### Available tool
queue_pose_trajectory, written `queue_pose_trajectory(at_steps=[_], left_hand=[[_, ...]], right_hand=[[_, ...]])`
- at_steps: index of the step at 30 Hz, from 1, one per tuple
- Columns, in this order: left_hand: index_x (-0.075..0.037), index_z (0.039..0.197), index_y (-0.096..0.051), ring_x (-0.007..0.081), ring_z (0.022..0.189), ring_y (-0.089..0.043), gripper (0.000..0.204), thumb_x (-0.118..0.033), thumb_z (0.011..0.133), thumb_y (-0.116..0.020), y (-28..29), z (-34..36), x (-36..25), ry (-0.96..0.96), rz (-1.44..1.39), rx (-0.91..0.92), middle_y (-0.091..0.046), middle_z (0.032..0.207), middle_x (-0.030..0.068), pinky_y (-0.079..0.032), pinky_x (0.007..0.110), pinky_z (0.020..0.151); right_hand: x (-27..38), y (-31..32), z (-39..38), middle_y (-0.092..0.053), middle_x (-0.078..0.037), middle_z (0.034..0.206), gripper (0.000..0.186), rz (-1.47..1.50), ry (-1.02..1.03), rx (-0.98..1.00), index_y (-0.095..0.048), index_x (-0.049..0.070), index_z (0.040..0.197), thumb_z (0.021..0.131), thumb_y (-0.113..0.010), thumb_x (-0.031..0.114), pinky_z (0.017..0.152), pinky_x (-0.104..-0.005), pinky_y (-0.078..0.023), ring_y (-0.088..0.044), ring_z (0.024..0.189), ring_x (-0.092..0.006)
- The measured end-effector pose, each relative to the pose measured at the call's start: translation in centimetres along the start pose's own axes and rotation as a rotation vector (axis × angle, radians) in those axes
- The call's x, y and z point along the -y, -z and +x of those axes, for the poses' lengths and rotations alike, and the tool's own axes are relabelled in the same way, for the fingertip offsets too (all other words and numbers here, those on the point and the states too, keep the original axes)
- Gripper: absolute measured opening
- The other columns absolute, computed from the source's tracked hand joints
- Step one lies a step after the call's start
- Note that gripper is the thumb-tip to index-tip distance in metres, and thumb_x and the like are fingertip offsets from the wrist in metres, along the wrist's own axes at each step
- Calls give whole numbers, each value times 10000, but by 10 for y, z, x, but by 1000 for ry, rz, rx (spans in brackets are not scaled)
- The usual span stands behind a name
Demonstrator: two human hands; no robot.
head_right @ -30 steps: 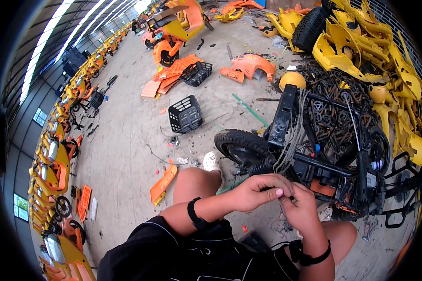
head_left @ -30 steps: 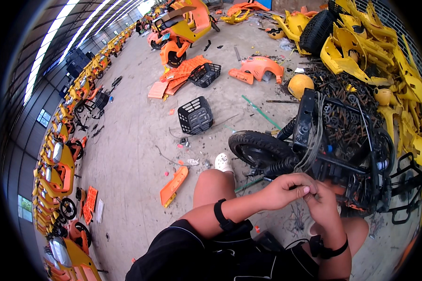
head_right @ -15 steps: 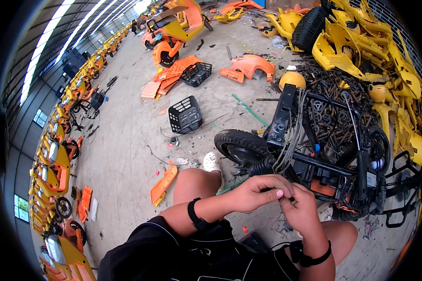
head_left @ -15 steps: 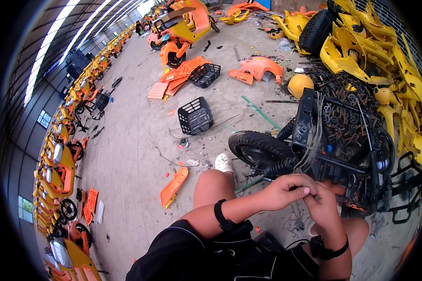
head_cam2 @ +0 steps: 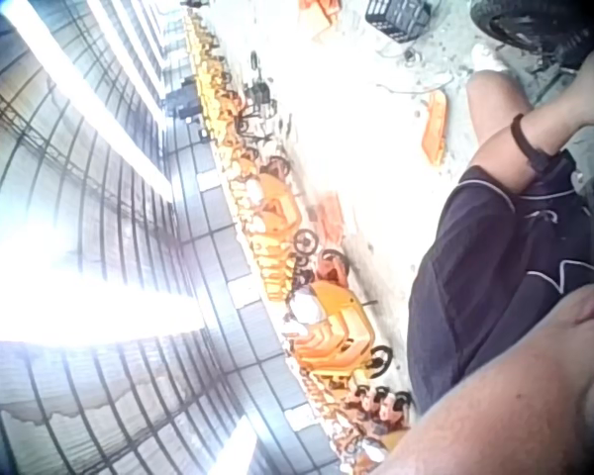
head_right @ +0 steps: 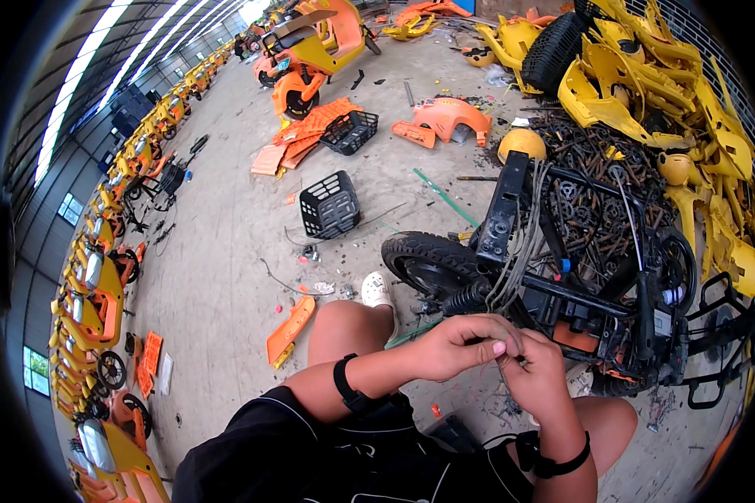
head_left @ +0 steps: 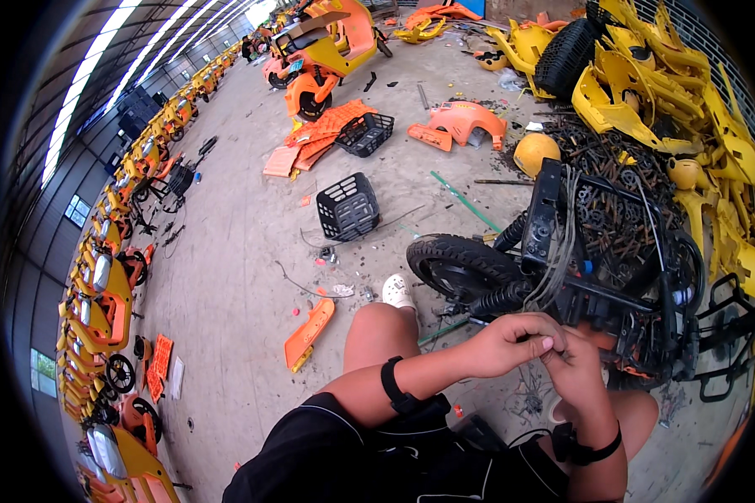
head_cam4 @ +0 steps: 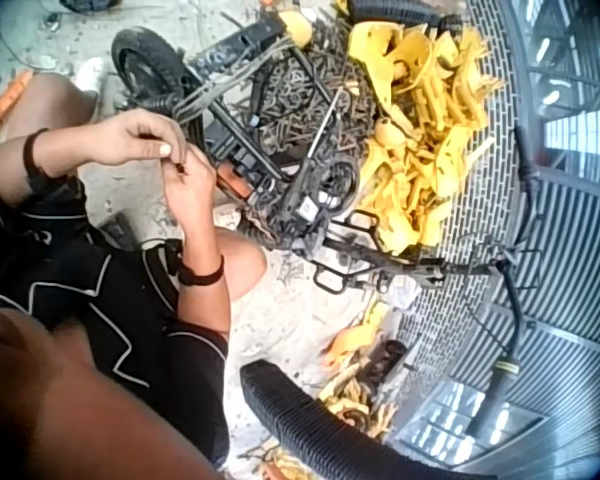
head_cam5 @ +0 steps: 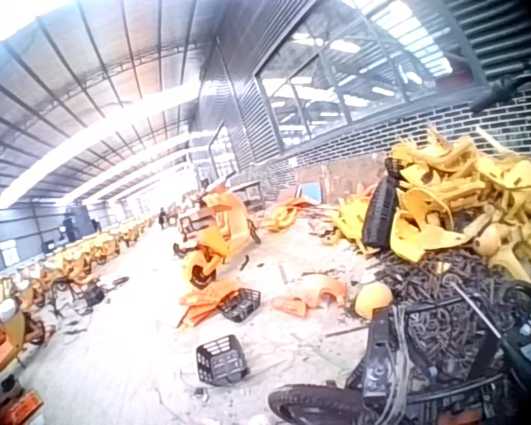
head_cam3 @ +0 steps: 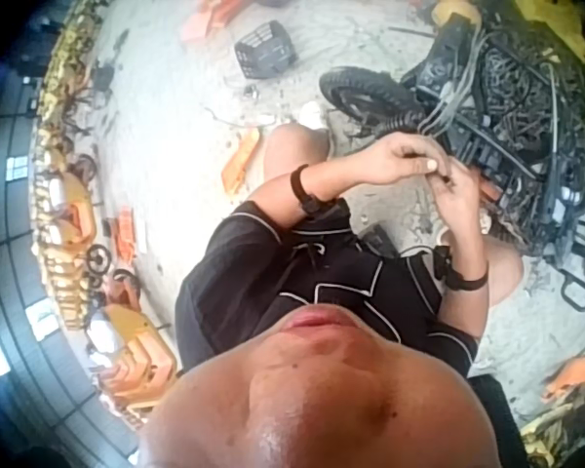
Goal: The person connects two wires on a motorcycle frame by hand, twisting the exposed ends together and adjusting their position along the frame's structure.
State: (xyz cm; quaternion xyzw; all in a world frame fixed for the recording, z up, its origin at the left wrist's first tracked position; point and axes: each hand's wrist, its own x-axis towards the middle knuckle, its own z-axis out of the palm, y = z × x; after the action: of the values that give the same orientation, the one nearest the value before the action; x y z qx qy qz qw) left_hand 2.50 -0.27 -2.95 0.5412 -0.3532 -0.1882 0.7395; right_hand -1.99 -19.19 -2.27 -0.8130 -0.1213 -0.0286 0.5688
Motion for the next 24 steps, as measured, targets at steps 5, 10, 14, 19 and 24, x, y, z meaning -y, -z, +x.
queue_pose_trajectory(at_steps=[5, 10, 14, 19, 24], left_hand=[[9, 1109, -675, 190, 1101, -605, 181, -128, 1077, -560, -1, -1, -1, 6, 6, -3, -656, 1146, 90, -484, 343, 970], [10, 1104, -676, 191, 1099, -607, 178, -124, 1075, -563, 0, -1, -1, 7, 13, -1, -656, 1147, 91, -483, 345, 978], [12, 1092, -680, 191, 1096, -608, 180, -123, 1075, -563, -1, 0, 0, -5, 41, -5, -657, 1141, 91, -482, 346, 983], [14, 1084, -681, 190, 1096, -609, 182, -125, 1074, -564, 0, 0, -2, 20, 27, -13, -659, 1138, 91, -483, 344, 982], [12, 1098, -682, 190, 1106, -607, 183, -125, 1075, -564, -1, 0, -3, 30, 15, -1, -659, 1142, 88, -478, 346, 992]], right_hand=[[-3, 1, 1, -673, -140, 842, 139, -25, 39, 7, -704, -7, 968, 832, -735, -10, 687, -368, -521, -666, 761, -306], [2, 2, 1, -661, -138, 823, 125, -49, 30, 11, -699, -8, 947, 828, -736, -9, 677, -372, -517, -655, 742, -307], [-5, 2, 0, -661, -137, 823, 120, -55, 37, 1, -701, -4, 944, 829, -736, -5, 674, -370, -519, -653, 738, -304], [4, 2, 2, -671, -139, 841, 132, -37, 26, 11, -708, -2, 960, 831, -733, -4, 689, -367, -527, -662, 754, -300], [-2, 1, 0, -671, -136, 845, 136, -30, 31, 4, -709, -2, 961, 827, -730, -14, 690, -362, -528, -660, 752, -292]])
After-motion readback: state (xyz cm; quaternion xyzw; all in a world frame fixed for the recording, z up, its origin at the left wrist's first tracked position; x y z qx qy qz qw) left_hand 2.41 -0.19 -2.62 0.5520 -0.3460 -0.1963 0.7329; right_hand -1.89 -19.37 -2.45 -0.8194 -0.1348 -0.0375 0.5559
